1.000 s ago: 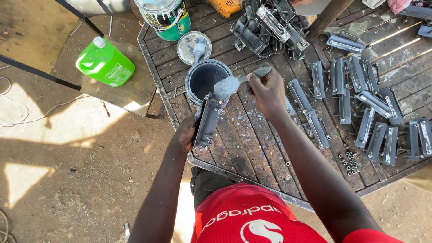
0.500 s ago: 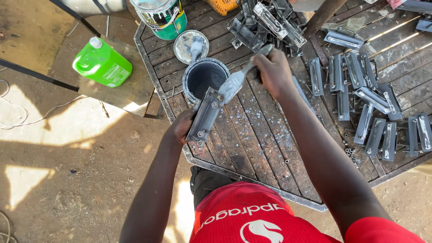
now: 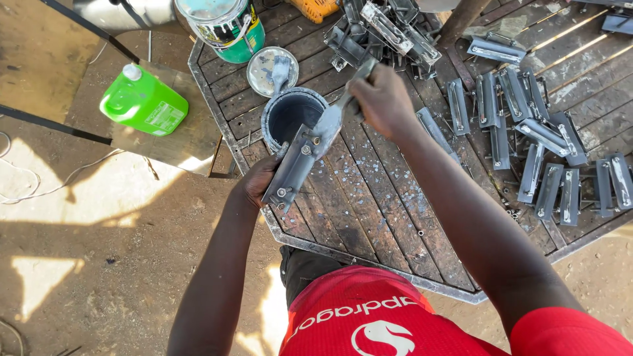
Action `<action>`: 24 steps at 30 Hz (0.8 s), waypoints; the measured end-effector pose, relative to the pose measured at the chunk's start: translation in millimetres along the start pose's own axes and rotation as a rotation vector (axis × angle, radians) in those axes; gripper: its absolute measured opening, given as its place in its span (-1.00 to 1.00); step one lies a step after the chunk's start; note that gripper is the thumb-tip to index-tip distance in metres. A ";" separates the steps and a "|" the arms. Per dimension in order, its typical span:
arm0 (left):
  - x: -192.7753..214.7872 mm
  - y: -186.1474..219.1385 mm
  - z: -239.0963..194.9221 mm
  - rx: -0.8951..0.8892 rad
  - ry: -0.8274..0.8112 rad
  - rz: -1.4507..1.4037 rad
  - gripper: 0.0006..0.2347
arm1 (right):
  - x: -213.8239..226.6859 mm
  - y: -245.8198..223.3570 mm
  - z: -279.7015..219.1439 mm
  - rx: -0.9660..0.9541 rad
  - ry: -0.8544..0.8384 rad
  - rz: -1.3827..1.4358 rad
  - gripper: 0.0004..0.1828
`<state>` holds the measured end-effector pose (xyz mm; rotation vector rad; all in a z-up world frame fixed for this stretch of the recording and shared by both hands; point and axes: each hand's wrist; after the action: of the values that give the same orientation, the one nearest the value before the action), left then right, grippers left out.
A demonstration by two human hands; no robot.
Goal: Applying black paint to small metal brackets using a spatula on a fabrication table
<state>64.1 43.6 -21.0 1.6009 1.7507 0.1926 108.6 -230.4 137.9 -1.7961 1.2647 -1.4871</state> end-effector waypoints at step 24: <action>-0.6 8.9 -10.5 -0.297 0.102 -0.076 -0.71 | 10.7 17.3 0.6 0.236 0.182 0.439 -0.97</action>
<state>64.8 48.7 -8.3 1.3289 1.7619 0.4810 103.0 -247.6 128.8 -1.1619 1.3934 -1.4907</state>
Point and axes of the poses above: each hand's wrist, its own z-axis towards the middle knuckle, its own x-axis out of the back of the hand, y = z × x, and after that the axes turned 7 degrees about y, right-handed
